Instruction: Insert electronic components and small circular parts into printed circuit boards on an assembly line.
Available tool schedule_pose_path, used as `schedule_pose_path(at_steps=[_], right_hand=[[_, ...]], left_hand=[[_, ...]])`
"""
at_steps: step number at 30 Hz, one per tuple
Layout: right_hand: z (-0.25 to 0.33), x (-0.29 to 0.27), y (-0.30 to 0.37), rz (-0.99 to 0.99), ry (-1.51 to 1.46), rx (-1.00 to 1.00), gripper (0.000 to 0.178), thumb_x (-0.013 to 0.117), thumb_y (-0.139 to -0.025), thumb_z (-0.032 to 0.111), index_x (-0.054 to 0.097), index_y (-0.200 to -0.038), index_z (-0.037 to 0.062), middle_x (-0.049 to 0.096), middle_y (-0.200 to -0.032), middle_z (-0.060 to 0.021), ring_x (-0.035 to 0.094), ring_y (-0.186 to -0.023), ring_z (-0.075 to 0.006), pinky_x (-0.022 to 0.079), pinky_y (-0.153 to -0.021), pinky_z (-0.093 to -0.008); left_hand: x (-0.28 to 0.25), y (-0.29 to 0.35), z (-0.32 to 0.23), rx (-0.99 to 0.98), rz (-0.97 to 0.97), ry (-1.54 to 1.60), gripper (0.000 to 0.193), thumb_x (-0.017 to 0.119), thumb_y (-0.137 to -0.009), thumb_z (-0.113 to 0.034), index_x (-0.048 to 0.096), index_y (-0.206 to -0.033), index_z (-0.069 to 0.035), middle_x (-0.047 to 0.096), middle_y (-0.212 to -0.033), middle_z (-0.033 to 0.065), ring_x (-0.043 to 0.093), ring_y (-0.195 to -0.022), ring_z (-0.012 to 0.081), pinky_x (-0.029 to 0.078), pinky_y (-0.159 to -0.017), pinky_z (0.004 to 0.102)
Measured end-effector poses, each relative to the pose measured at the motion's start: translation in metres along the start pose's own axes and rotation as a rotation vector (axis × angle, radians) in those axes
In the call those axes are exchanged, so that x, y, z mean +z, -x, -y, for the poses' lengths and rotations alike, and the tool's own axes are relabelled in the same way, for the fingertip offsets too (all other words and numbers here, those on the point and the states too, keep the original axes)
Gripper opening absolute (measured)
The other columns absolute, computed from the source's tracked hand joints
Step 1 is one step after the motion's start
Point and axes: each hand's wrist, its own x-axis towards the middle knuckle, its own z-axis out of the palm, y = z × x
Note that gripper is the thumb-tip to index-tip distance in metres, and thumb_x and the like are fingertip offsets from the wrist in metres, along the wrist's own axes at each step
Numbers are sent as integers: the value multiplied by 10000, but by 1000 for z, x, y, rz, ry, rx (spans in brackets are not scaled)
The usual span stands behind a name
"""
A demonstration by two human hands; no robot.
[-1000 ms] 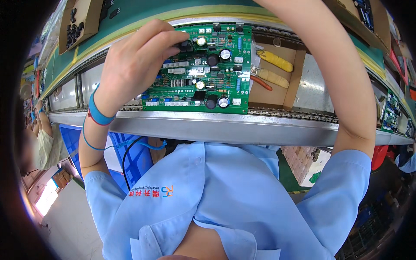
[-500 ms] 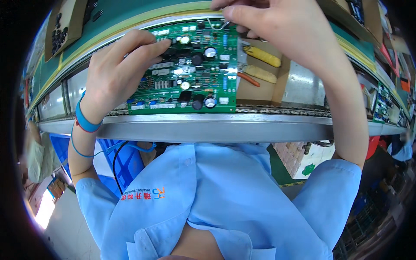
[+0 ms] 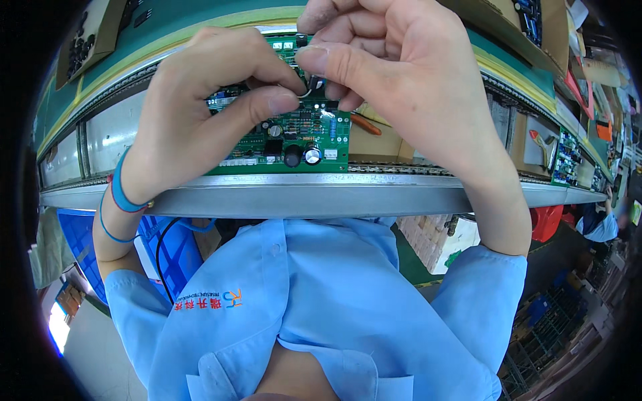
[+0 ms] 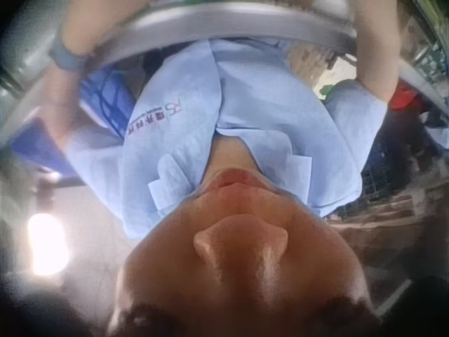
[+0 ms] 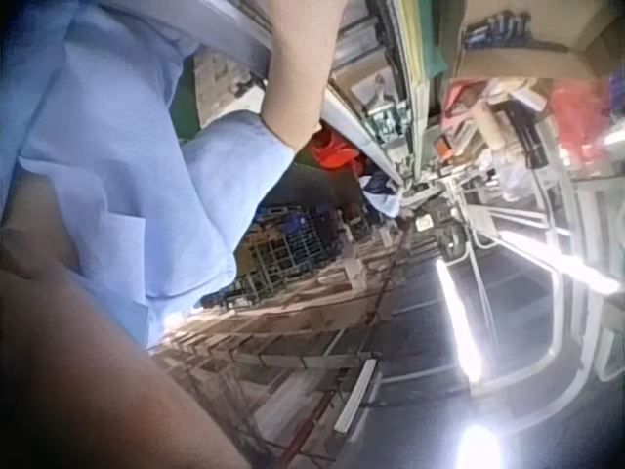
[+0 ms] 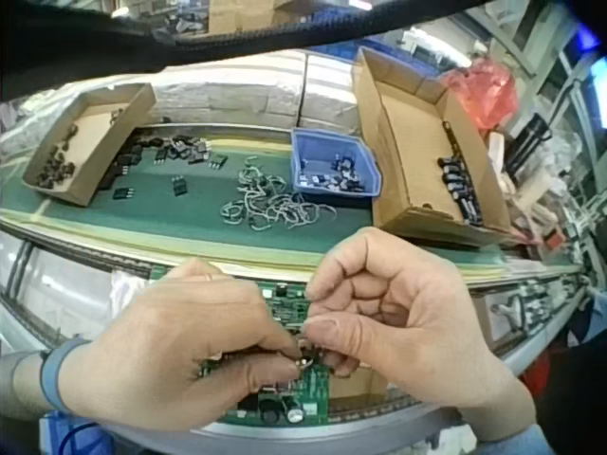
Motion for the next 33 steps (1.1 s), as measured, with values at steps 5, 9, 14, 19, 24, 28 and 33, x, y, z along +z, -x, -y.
schedule_pose_path(at_steps=[5, 9, 14, 19, 24, 28, 33], right_hand=[[-24, -6, 0, -24, -9, -216, 284, 589, -1014, 283, 634, -1046, 4, 652, -843, -43, 628, -705, -84, 502, -561, -190], [-22, 1, 1, 69, -1, -190, 248, 572, -1018, 243, 594, -911, 21, 596, -783, -21, 571, -658, -68, 468, -573, -203], [-31, -21, 1, -64, 282, -173, 245, 603, -983, 212, 629, -880, -8, 580, -717, 9, 507, -635, -59, 420, -574, -232], [-41, -20, -5, -152, 637, -120, 278, 631, -929, 197, 604, -805, -51, 543, -624, -87, 469, -562, -137, 413, -555, -320], [-45, -20, -10, -173, 723, -40, 302, 634, -920, 216, 605, -789, -54, 550, -621, -116, 472, -553, -180, 420, -560, -343], [-34, -12, -12, -142, 729, 30, 326, 634, -912, 228, 599, -766, -61, 530, -601, -133, 467, -543, -198, 422, -560, -353], [-29, -10, -14, -108, 791, 51, 340, 609, -911, 231, 586, -749, -67, 509, -594, -145, 458, -531, -207, 422, -556, -368]], left_hand=[[6, -4, 0, -17, -124, 159, 79, 739, -824, -76, 681, -856, -33, 640, -789, 62, 579, -735, 218, 417, -798, 320], [5, -5, 0, 23, -97, 5, 83, 752, -815, -74, 693, -868, -47, 653, -789, 47, 587, -746, 212, 421, -813, 319], [-19, 2, 11, 85, -126, -394, 188, 762, -829, -103, 736, -1011, -60, 706, -902, 36, 634, -825, 172, 452, -860, 311], [-62, 57, 61, -206, -315, -321, 216, 688, -940, -173, 723, -1111, -45, 708, -1074, 42, 647, -998, 142, 490, -886, 258], [-77, 102, 94, -340, -480, -382, 226, 646, -987, -176, 722, -1150, -40, 717, -1086, 52, 647, -1000, 121, 485, -906, 239], [-100, 154, 95, -419, -524, -442, 234, 645, -988, -180, 726, -1163, -47, 719, -1097, 58, 648, -1012, 121, 496, -925, 255], [-101, 181, 113, -542, -594, -442, 243, 647, -986, -180, 723, -1175, -47, 721, -1112, 71, 655, -1015, 123, 512, -917, 257]])
